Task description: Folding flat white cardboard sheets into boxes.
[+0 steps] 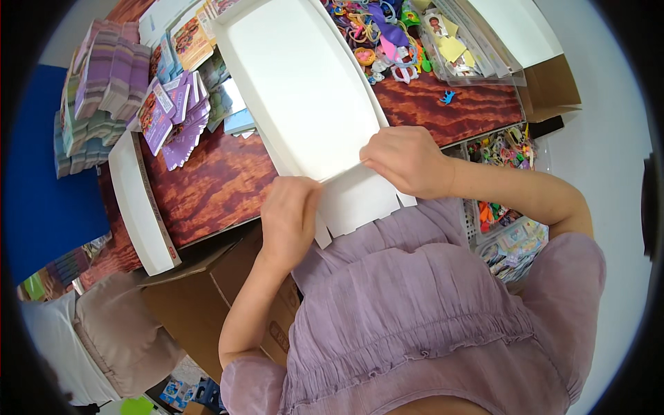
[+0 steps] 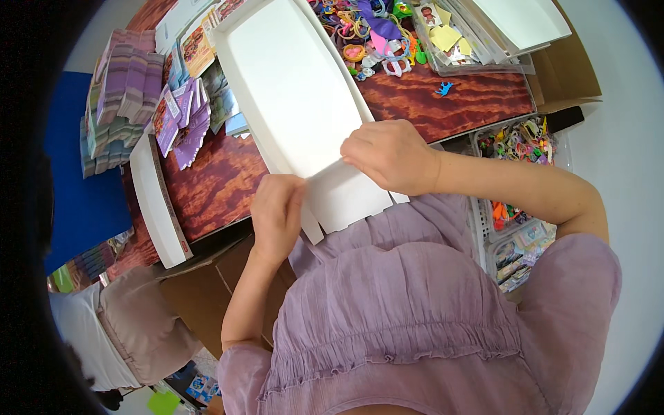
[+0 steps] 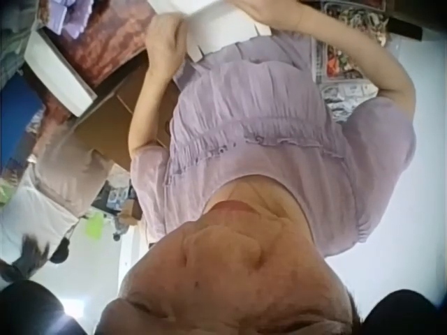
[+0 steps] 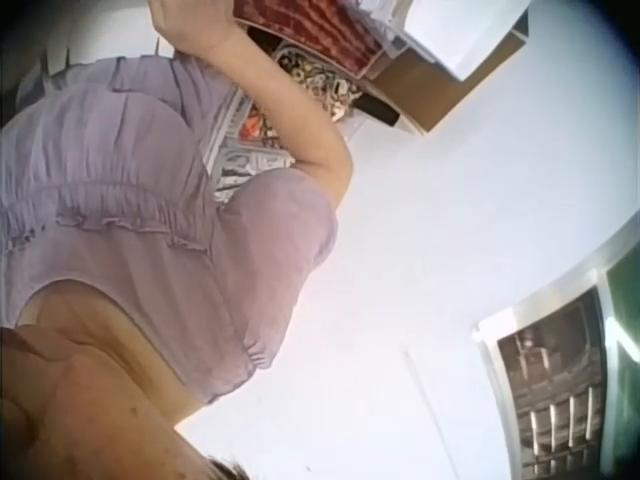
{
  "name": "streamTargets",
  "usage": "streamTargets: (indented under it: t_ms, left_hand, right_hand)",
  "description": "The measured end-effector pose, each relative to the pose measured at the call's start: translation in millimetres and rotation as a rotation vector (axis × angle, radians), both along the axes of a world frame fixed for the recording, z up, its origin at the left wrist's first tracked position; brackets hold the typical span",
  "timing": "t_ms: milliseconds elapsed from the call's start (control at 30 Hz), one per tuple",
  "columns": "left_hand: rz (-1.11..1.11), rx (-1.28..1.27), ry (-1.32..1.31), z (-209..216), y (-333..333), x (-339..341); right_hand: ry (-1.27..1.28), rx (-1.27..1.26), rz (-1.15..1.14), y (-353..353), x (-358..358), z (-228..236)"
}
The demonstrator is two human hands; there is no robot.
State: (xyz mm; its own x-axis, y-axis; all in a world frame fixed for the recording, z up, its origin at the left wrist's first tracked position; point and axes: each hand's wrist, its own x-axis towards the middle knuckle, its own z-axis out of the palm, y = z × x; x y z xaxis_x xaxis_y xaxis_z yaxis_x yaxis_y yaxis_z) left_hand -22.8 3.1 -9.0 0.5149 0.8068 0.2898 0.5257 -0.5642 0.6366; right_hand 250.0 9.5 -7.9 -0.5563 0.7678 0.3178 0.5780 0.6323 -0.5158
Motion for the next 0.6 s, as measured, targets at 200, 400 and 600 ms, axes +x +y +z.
streamTargets:
  t_ms: [200,400,600]
  left_hand:
    - [0.296,-0.329,-0.012,7.8,4.1,14.0]
    - [0.293,-0.217,0.044,9.3,5.7,23.0]
    - [-0.006,0.097,0.228,-1.3,1.0,7.4]
  right_hand:
    - [-0.101,-0.013,-0.192,7.6,-16.4,15.8]
    - [-0.200,0.377,0.075,3.7,-14.3,-9.1]
    - [-0.102,0.074,0.089,7.6,-28.0,-8.5]
